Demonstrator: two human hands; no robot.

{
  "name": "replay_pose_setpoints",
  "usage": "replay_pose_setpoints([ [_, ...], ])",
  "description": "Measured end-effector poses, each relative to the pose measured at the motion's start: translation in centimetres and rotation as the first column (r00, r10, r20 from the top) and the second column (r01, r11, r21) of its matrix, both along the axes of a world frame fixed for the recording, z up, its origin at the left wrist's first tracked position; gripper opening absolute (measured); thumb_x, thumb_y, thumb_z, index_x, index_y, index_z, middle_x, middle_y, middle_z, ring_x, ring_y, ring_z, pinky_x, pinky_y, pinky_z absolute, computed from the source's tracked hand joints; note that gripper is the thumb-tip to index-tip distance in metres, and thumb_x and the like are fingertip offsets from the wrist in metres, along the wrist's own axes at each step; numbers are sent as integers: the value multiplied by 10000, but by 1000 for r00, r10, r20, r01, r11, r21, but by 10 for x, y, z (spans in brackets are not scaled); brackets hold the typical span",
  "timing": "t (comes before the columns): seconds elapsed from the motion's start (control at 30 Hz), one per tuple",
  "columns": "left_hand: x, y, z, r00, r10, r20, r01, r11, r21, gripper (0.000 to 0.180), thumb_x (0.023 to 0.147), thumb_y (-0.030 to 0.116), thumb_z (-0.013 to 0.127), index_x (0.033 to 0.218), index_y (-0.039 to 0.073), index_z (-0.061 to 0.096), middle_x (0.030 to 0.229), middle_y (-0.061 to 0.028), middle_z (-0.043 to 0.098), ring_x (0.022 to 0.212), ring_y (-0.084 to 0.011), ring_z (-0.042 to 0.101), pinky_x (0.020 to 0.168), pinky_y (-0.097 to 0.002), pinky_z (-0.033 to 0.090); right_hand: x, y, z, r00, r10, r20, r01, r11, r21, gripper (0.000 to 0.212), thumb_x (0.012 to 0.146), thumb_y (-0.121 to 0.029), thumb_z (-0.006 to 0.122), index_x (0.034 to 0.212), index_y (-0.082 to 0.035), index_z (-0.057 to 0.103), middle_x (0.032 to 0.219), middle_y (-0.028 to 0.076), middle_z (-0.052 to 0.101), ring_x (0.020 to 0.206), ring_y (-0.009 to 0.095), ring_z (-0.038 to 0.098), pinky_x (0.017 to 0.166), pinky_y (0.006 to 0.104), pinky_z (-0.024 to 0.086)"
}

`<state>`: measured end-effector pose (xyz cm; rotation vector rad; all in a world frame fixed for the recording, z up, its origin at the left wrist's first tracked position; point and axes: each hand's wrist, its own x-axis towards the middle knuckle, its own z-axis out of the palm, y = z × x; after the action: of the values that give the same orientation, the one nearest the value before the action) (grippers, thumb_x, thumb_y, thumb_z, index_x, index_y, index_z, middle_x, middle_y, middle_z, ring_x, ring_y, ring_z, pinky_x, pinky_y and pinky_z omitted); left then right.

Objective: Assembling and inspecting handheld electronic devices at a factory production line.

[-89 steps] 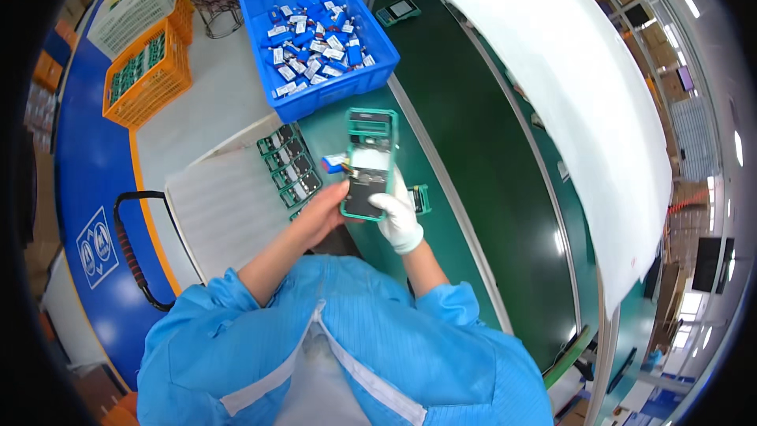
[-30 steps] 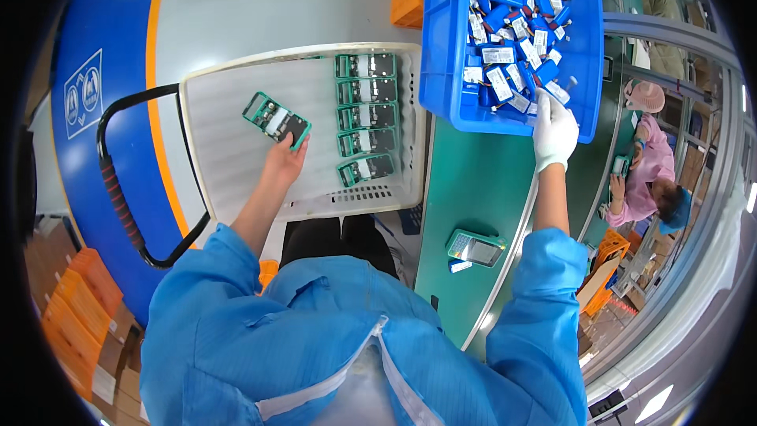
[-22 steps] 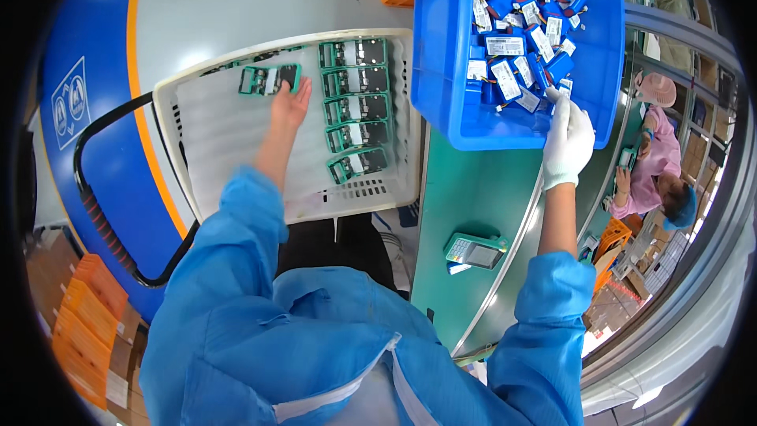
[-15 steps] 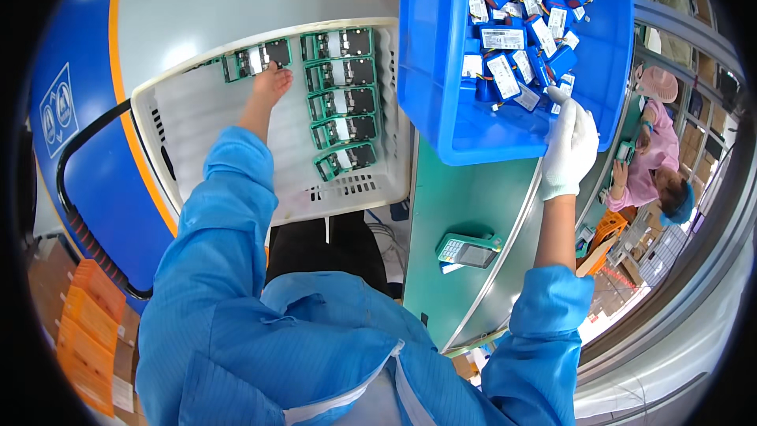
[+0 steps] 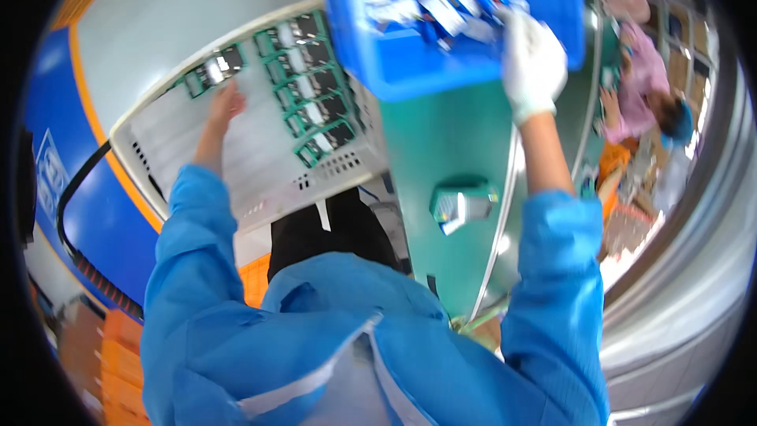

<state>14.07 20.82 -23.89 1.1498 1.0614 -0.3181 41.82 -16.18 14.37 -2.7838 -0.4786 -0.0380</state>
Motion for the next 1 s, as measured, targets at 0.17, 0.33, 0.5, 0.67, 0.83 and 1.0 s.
replay_pose_setpoints([
  [0.17,-69,-28,49,967,-203,-153,218,972,88,262,909,300,571,898,40,605,718,-57,623,574,-124,593,521,-257,490,-3,23,27,991,120,67,-115,991,-75,305,860,-379,613,924,-111,744,730,125,671,725,279,659,718,358,505],
  [0.33,-139,-91,122,942,-293,-163,293,956,-21,236,905,237,557,930,7,607,727,-75,634,568,-139,598,509,-259,477,2,-44,33,853,309,-421,106,688,718,420,907,-240,652,1255,-24,561,1095,56,638,977,133,576,858,284,464],
  [0.5,-182,-125,174,929,-340,-144,330,940,-89,227,923,244,578,1002,31,571,772,-79,639,590,-142,608,535,-246,481,-123,-148,43,982,-88,-166,147,911,386,584,845,-400,627,1276,-17,535,1330,193,508,1223,339,500,1065,359,372],
  [0.67,-198,-153,221,940,-328,-94,325,945,-44,199,919,220,574,1023,52,565,767,-68,631,600,-142,607,552,-249,487,-260,-239,-31,604,-669,-434,785,593,178,970,761,-589,670,1363,115,384,1382,301,433,1326,362,408,1105,382,313],
  [0.83,-190,-188,263,916,-401,-17,402,915,41,211,939,226,558,1037,39,570,797,-89,635,624,-147,611,578,-257,504,-260,-196,-33,391,-791,-471,830,524,-190,1003,726,-662,622,1479,-98,273,1513,179,254,1303,408,380,1026,494,417],
  [1.0,-164,-233,314,919,-385,85,390,918,-64,185,935,174,547,1061,41,573,860,-87,647,693,-157,632,619,-257,537,-246,-221,-36,310,-729,-611,892,445,-78,831,645,-420,715,1359,-83,454,1384,173,378,1232,355,459,974,438,472],
])
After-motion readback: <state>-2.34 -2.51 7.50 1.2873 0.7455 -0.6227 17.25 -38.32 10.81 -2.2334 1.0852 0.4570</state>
